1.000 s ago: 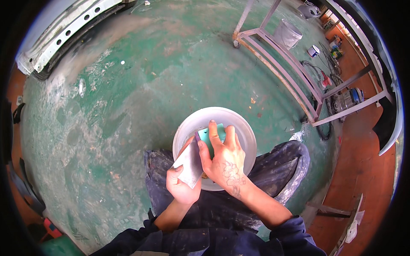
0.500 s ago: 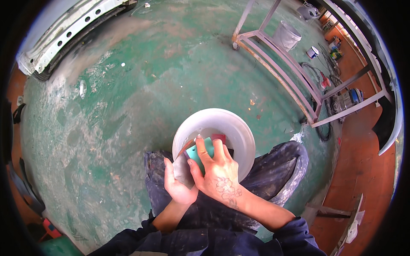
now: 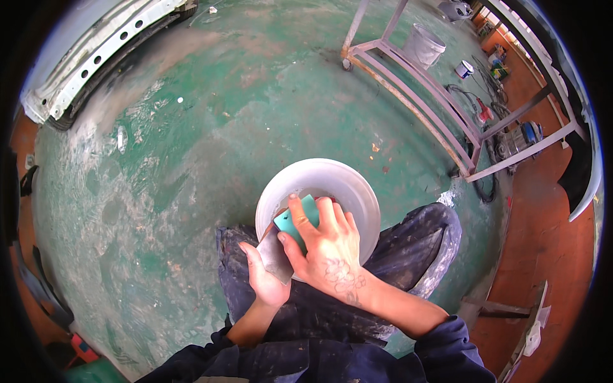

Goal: The person applies filler to a white car bumper using a putty knife and then sands the surface with a sanding block. The person later cleans the sanding block in a bucket of water.

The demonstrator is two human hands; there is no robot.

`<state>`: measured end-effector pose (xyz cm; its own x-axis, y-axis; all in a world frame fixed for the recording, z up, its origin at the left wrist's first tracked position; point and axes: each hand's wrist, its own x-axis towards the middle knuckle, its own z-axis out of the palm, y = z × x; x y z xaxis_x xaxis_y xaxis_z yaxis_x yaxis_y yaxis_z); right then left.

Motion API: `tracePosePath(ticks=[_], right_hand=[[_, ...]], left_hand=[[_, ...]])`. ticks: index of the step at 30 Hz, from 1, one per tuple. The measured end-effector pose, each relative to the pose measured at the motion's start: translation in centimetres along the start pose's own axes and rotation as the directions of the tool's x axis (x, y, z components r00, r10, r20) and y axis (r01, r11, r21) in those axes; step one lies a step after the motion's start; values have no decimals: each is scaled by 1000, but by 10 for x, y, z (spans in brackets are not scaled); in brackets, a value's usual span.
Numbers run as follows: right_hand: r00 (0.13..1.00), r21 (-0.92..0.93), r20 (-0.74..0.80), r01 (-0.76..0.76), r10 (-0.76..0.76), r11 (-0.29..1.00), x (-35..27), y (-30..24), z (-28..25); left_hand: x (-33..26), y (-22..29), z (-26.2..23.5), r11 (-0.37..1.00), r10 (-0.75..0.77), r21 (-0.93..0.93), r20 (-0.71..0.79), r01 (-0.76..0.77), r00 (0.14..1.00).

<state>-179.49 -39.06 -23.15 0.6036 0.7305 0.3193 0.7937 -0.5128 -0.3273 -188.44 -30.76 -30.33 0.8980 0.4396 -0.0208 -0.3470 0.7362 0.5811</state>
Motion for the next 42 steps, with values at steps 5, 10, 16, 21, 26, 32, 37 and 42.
tracePosePath(ticks=[5,10,16,21,26,32,37,42], right_hand=[[1000,81,-22,7,-5,997,-1,-6,1],[995,46,-34,-95,97,994,17,9,8],[998,55,-30,-62,64,997,16,9,10],[999,122,-33,39,-35,992,0,-10,4],[995,189,-78,-39,55,981,-4,-4,14],[994,133,-89,-53,65,990,-2,-1,9],[997,69,-80,-4,10,998,-2,-3,2],[1000,134,2,27,-28,991,-11,-10,-3]], left_hand=[[4,-6,-12,996,-79,-34,-73,77,994],[-2,-20,-36,866,84,498,-70,-38,994],[-4,-16,-29,893,63,450,-96,-13,993],[-7,-1,-24,959,-97,251,-145,132,985],[-3,5,-12,988,-104,100,-125,117,987],[-8,-1,-11,986,-164,-55,-295,155,941],[-4,5,-3,995,-81,43,-196,91,977],[-3,7,-4,987,-50,145,-152,73,987]])
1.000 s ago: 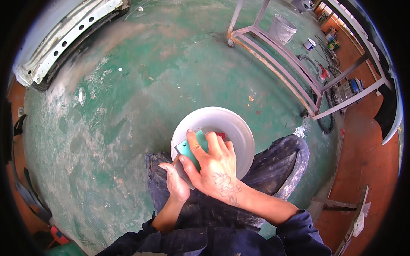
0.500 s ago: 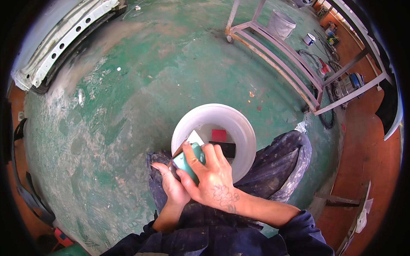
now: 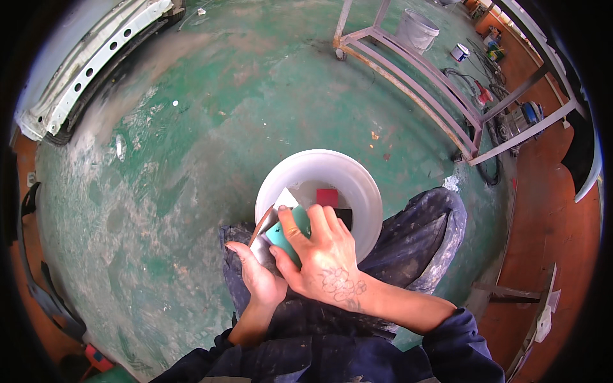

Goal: The person applies filler to a white car bumper using a putty knife and then sands the surface with a sanding block. The person later cleans the sanding block in a bucket of water.

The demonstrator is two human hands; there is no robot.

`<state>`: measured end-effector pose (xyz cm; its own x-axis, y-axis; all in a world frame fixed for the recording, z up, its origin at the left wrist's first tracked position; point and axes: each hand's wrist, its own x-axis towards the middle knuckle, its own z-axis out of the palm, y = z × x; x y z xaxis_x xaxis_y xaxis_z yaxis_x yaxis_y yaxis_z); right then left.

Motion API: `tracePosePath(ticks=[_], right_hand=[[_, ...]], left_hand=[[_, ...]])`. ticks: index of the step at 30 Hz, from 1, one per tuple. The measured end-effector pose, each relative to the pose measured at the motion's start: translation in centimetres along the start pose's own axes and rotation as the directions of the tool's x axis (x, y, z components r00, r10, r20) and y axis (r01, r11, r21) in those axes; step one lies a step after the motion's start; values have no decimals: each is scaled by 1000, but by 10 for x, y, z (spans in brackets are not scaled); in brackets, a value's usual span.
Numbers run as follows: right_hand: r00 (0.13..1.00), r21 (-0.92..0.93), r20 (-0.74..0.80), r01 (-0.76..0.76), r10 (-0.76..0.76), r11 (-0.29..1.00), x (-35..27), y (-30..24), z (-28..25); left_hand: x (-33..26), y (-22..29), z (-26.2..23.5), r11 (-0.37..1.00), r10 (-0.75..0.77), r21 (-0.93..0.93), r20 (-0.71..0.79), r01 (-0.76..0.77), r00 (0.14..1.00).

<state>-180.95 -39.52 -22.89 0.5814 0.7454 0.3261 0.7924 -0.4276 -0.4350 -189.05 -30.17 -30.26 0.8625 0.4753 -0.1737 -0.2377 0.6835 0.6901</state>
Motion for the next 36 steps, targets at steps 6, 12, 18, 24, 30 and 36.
tracePosePath(ticks=[6,12,18,24,30,36], right_hand=[[999,12,-36,29,-29,1000,-4,-3,4],[986,18,-157,-59,61,998,6,1,5],[953,129,-151,-246,264,961,46,23,8],[989,92,-96,-108,116,990,10,9,0],[989,98,-142,-20,34,995,19,15,-3],[984,162,-107,-126,144,979,50,23,-14]], left_hand=[[0,5,2,998,30,47,29,-31,999],[-4,17,12,985,38,-169,110,-19,993],[-4,20,14,981,6,-193,54,4,999],[-13,28,5,978,-72,-194,37,78,997],[-11,39,3,967,-103,-226,72,117,992],[-7,32,11,971,-55,-220,155,89,986]])
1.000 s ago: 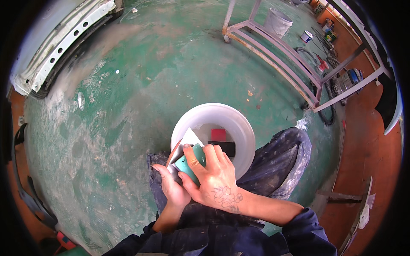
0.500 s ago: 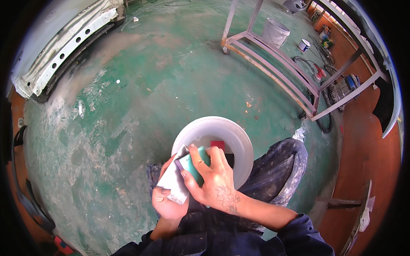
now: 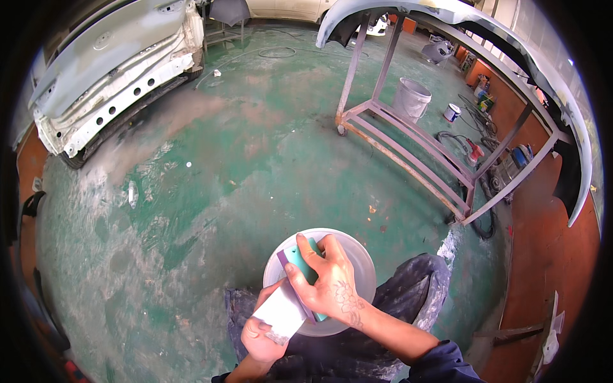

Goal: The person applies filler to a white car bumper using a putty knife and then sands the surface with a sanding block. The person later cleans the sanding block in a bucket of water.

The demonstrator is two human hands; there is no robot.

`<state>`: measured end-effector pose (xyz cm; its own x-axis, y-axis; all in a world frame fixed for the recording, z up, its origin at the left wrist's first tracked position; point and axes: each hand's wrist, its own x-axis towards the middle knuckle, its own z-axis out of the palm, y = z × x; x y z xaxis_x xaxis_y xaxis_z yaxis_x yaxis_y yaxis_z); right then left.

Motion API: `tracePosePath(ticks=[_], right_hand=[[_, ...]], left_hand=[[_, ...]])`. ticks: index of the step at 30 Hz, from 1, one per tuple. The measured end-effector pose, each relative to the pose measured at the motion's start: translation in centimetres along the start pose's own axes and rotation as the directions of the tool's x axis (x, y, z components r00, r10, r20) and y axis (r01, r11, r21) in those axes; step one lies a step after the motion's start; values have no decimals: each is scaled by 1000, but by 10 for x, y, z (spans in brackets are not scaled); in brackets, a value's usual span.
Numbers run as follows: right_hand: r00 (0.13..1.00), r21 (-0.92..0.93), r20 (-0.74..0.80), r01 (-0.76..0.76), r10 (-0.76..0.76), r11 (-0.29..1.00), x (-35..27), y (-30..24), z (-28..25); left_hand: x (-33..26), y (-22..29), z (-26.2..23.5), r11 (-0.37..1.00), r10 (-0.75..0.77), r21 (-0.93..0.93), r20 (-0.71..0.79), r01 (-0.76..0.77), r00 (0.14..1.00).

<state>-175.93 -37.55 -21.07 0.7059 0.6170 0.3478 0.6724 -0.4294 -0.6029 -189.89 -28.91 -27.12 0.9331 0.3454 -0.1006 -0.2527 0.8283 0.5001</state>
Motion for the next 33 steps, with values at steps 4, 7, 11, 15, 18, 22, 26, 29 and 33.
tracePosePath(ticks=[4,7,11,15,18,22,26,29,33], right_hand=[[998,-27,-36,57,-58,998,-29,3,2],[993,14,9,-115,115,993,20,-4,-3],[994,-39,-68,79,-81,996,-42,-6,6],[998,-23,-58,6,-7,1000,-29,-8,2],[992,8,-123,-38,38,999,0,-8,3],[993,-1,-110,40,-40,999,-45,-5,9],[972,155,-91,-201,217,967,2,2,5],[986,21,-157,-59,62,998,-36,-2,14],[978,17,-170,-117,119,993,-28,11,7]], left_hand=[[-2,3,-5,995,-2,101,43,-2,999],[-14,-8,4,980,-52,190,-9,53,999],[3,19,-4,999,-48,18,24,47,999],[-4,2,0,992,-1,128,-24,4,1000],[-10,-6,5,981,5,193,60,-17,998],[-6,2,0,996,7,89,36,-10,999],[-7,-8,13,988,46,142,50,-53,998],[-1,5,9,1000,-11,7,0,11,1000],[-16,-17,3,987,21,157,60,-30,998]])
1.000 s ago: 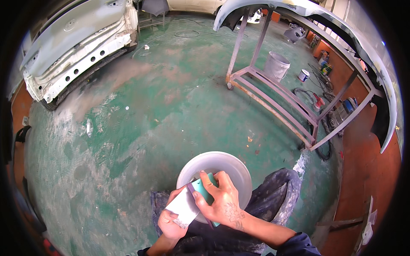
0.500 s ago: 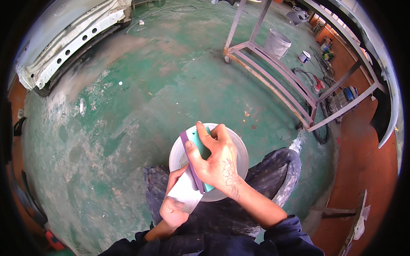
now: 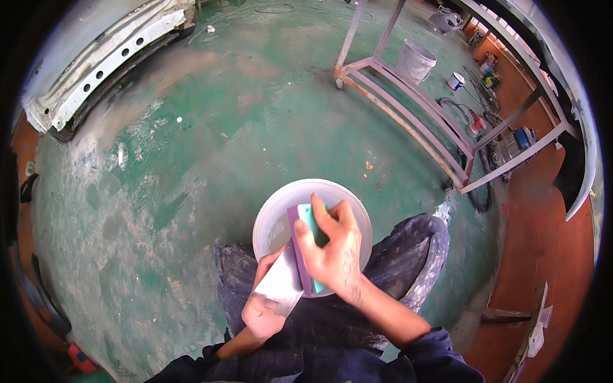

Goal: The person applies filler to a white car bumper using a putty knife and then sands the surface with a sanding block. The person later cleans the sanding block in a bucket of water.

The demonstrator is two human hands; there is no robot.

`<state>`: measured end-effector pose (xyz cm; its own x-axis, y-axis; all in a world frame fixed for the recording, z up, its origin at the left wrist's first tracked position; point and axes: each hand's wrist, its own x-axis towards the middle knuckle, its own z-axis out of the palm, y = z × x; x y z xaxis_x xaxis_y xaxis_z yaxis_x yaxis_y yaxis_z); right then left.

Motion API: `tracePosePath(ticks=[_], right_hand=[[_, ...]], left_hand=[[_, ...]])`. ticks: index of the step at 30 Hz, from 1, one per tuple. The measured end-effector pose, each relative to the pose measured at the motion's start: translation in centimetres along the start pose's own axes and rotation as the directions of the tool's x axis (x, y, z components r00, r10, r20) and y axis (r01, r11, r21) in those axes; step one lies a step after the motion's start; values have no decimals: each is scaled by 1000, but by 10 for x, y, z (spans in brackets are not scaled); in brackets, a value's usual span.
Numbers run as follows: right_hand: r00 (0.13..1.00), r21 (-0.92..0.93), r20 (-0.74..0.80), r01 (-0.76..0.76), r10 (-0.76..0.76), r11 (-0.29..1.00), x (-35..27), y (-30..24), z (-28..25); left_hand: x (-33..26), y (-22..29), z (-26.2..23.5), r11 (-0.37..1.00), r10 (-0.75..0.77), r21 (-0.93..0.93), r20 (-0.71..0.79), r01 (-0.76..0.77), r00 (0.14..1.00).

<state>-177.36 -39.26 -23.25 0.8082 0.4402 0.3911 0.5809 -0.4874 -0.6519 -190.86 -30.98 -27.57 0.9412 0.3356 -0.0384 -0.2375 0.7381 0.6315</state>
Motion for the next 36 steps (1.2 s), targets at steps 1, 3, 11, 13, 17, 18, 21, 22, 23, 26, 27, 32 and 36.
tracePosePath(ticks=[1,3,11,13,17,18,21,22,23,26,27,32,36], right_hand=[[997,29,-16,-80,81,996,18,0,4],[1000,-9,17,-1,1,1000,9,-13,4],[995,-69,60,81,-77,994,-3,-21,3],[984,-45,76,163,-159,986,-19,-27,-3],[995,-181,58,92,-83,979,5,-24,-2],[987,-124,107,130,-117,984,-12,-27,-4],[977,-113,165,157,-138,981,-23,-27,-9],[985,-194,157,100,-69,976,-10,-21,-7],[985,-202,146,117,-88,972,-9,-25,-8],[960,-143,171,248,-223,958,-23,-34,-13],[960,-136,190,234,-206,963,-22,-31,-15],[948,-235,218,283,-234,930,-18,-35,-17],[980,-323,151,170,-127,931,15,-6,-11]], left_hand=[[-5,0,2,999,-35,19,-18,35,999],[4,6,-1,995,-76,-71,-47,73,996],[4,15,1,999,-17,-50,-81,13,997],[2,12,-8,992,-97,-92,-61,91,993],[8,16,-1,998,-16,-56,-16,15,1000],[6,22,-1,994,-52,-95,-67,46,996],[1,14,-5,996,-19,-86,-80,12,997],[1,13,-4,999,9,-49,-62,-12,998],[8,14,-8,1000,-2,-31,-35,1,999],[1,13,-7,992,-49,-121,-90,38,995],[0,12,-6,995,-35,-101,-86,26,996],[4,7,-13,994,2,-113,-77,-11,997],[16,7,-16,1000,-2,-19,-52,1,999]])
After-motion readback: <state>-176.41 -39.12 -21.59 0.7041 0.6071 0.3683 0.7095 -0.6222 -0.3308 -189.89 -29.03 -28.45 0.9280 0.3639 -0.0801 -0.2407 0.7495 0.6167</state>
